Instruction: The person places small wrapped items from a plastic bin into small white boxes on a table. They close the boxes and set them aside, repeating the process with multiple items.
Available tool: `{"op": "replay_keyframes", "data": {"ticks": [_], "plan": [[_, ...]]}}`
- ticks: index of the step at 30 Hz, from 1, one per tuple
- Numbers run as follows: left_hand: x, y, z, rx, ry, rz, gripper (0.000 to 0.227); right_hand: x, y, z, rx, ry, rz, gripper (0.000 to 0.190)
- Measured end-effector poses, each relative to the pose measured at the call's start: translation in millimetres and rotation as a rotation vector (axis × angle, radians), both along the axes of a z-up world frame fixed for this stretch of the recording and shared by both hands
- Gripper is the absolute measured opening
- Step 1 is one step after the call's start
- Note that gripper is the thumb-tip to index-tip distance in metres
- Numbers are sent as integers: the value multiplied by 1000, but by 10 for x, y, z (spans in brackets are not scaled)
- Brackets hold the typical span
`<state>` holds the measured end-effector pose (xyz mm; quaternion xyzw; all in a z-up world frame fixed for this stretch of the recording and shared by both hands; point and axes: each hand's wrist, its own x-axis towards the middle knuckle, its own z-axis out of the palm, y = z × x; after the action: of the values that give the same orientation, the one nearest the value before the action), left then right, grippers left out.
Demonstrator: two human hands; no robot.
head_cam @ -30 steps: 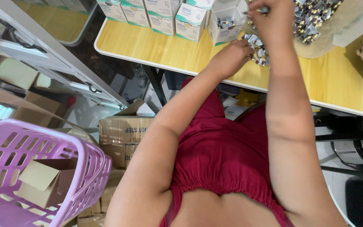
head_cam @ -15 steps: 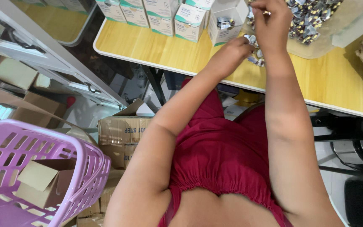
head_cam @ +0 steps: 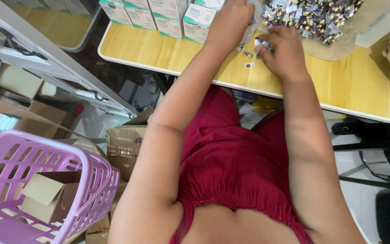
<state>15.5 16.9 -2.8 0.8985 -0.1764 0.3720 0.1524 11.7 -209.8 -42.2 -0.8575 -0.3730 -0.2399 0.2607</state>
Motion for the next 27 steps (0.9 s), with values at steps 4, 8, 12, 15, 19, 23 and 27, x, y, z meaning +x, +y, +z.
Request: {"op": "replay_keyframes", "data": {"ticks": [4, 8, 12, 15, 19, 23, 27], "plan": [[26, 38, 37, 126, 15, 40, 9, -30, 98, -16, -89, -31, -12, 33], [-167, 38, 4, -43, -88, -104, 18, -30, 82, -26, -93, -26, -11, 21], [-535, -151, -166, -73, 115, -187, 20, -9, 75, -2, -101, -4, 43, 19], [-642, -191, -321, -37, 232, -183, 38, -2, 93, -23, -73, 0, 70, 21], [-535, -209, -521, -14, 220, -209, 36, 50, 98, -44, -15, 25, 113, 16], [-399, -265, -697, -125, 206, -289, 21, 96, 96, -19, 57, -22, 99, 13], [-333, -312, -769, -211, 94, -323, 14, 189, 162, 120, 402, 234, 124, 12]]}}
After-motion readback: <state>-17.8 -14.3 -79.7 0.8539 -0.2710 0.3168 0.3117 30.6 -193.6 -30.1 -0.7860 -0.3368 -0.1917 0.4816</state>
